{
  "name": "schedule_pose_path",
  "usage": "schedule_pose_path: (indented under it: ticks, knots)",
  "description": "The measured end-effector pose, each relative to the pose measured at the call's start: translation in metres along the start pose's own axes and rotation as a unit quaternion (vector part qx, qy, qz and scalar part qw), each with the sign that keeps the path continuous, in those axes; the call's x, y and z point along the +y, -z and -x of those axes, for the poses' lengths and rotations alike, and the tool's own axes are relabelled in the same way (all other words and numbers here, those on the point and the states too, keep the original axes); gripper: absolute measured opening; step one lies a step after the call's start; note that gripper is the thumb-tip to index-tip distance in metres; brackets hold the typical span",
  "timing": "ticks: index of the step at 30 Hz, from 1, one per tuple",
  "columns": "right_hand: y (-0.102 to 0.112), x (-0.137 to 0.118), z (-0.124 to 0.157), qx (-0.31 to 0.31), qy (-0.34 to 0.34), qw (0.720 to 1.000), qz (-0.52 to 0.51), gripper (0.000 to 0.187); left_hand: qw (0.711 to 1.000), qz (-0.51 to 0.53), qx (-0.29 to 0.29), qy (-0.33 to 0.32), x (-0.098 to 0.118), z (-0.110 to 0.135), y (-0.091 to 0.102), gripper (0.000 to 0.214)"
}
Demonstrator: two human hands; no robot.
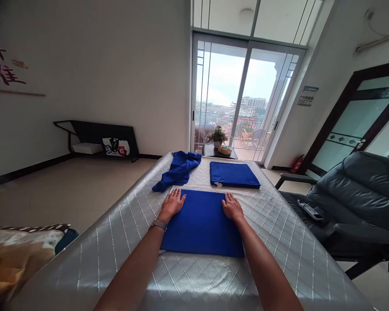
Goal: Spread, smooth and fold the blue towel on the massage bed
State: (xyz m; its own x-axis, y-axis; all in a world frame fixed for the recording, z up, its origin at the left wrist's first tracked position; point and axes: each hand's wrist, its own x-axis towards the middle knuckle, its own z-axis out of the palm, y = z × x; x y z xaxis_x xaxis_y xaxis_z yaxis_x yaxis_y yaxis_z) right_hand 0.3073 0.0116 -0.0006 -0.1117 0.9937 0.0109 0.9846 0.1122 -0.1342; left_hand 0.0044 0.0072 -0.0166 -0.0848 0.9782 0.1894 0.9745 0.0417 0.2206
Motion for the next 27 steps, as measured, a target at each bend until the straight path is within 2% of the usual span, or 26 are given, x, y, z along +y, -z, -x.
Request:
schedule_pose_path:
  ticks: [5, 12, 15, 19, 23, 27]
  knots:
    - [0.002, -0.001, 0.002, 0.008, -0.001, 1.000, -0.012, 0.064, 1.000, -0.017, -0.003, 0.003, -0.001, 0.000, 0.002, 0.065]
    - [0.015, -0.008, 0.022, 0.093, 0.018, 0.996, -0.009, 0.059, 1.000, -0.003, 0.013, 0.013, -0.006, -0.003, 0.001, 0.064]
    - [0.014, -0.009, 0.037, 0.077, 0.039, 0.996, -0.017, 0.059, 1.000, -0.011, 0.024, 0.011, -0.007, -0.003, -0.001, 0.063]
    - [0.004, -0.006, 0.054, 0.022, 0.012, 0.999, -0.025, 0.063, 1.000, -0.024, 0.012, 0.012, -0.007, -0.002, -0.001, 0.064]
    - [0.000, -0.006, 0.058, -0.016, 0.002, 1.000, -0.026, 0.067, 0.999, -0.029, 0.021, 0.015, -0.008, -0.003, -0.002, 0.065]
    - [0.002, -0.007, 0.058, -0.020, 0.003, 0.999, -0.028, 0.067, 0.998, -0.049, 0.030, 0.016, -0.009, -0.003, -0.004, 0.065]
